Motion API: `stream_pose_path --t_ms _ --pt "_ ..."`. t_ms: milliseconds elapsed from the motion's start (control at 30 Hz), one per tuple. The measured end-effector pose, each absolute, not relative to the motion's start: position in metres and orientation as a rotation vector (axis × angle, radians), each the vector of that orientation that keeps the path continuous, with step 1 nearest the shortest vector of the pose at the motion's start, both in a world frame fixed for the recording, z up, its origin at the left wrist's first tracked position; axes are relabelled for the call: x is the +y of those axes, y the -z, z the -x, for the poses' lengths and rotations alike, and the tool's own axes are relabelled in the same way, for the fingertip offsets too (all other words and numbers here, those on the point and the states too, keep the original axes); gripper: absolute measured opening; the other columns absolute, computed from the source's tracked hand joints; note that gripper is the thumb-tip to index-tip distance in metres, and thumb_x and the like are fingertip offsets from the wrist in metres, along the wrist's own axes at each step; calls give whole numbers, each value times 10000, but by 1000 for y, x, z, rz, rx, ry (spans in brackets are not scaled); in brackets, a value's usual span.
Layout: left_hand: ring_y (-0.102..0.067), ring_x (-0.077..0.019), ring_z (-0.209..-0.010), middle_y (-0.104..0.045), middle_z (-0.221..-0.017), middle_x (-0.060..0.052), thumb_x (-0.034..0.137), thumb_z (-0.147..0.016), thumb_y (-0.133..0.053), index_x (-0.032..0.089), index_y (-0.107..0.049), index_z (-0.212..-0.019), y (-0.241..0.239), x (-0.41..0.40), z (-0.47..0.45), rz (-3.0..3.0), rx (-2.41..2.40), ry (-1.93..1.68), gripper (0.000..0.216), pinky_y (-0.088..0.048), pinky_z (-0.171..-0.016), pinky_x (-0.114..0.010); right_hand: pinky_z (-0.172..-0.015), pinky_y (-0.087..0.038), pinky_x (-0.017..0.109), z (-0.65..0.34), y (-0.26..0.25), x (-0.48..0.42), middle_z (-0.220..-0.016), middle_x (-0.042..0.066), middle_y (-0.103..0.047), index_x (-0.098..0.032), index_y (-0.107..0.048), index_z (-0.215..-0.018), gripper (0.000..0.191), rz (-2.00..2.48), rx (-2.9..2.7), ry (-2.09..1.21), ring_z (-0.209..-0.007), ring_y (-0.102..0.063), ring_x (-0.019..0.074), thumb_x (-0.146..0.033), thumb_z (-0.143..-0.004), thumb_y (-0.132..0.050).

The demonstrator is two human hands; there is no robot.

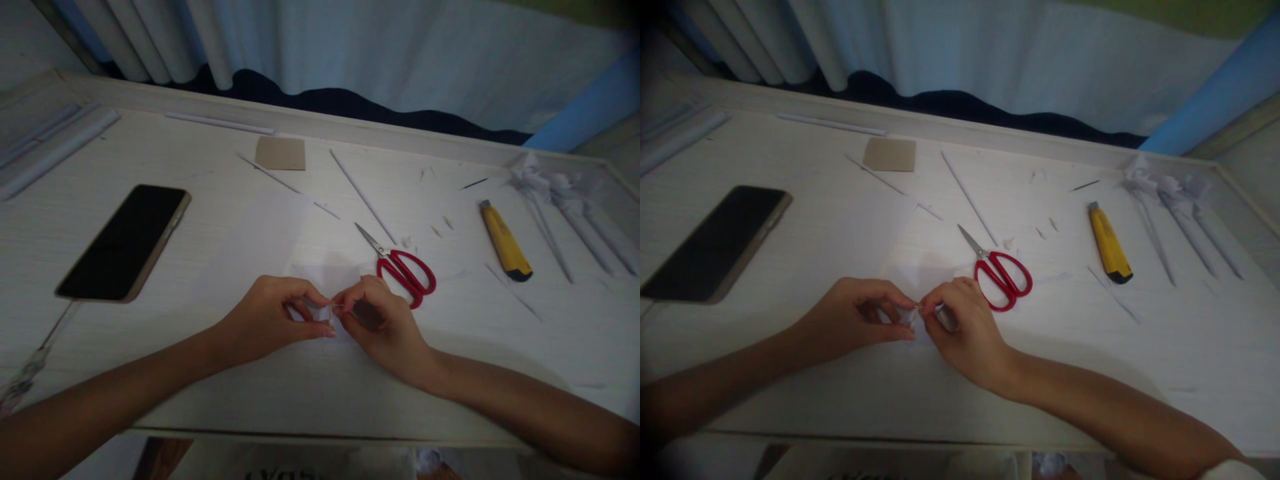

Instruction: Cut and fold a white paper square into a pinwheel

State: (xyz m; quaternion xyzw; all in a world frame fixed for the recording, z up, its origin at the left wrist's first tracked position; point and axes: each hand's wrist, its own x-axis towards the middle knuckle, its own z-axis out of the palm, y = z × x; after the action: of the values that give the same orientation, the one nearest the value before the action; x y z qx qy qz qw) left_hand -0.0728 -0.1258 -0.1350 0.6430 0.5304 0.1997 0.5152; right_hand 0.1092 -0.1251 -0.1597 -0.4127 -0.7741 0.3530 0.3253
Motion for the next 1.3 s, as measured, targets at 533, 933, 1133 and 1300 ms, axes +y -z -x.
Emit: stream_pose_path --t_ms 533,933,1133,1300 --pt "-553 -90 -488 -646 -630 -23 313 -586 -700 138 -652 -838 134 -127 73 -1543 1269 -488 310 -465 -476 -183 -679 -398 321 -109 163 -127 -743 -11 -565 -213 -481 -739 152 1117 -1991 -976 -727 -516 147 -67 -706 -508" --pt "-591 -107 -576 -661 -734 -37 248 -616 -685 139 -637 -900 134 -128 75 -1507 1155 -579 308 -472 -514 -184 -667 -427 318 -110 166 -130 -777 17 -561 -211 -511 -793 110 1112 -1970 -1005 -746 -533 162 -109 -755 -503" --pt "-589 -105 -627 -650 -805 -48 260 -646 -663 150 -654 -873 140 -128 78 -1622 1091 -670 252 -458 -540 -172 -643 -438 306 -111 163 -127 -762 27 -581 -205 -549 -786 121 1093 -2018 -988 -735 -541 165 -101 -755 -495" --pt "-574 -94 -610 -649 -741 -34 285 -687 -626 155 -668 -831 146 -127 81 -1674 1095 -713 198 -440 -552 -170 -614 -447 296 -111 162 -126 -738 26 -593 -211 -567 -797 143 1041 -2060 -939 -705 -549 161 -96 -751 -496"
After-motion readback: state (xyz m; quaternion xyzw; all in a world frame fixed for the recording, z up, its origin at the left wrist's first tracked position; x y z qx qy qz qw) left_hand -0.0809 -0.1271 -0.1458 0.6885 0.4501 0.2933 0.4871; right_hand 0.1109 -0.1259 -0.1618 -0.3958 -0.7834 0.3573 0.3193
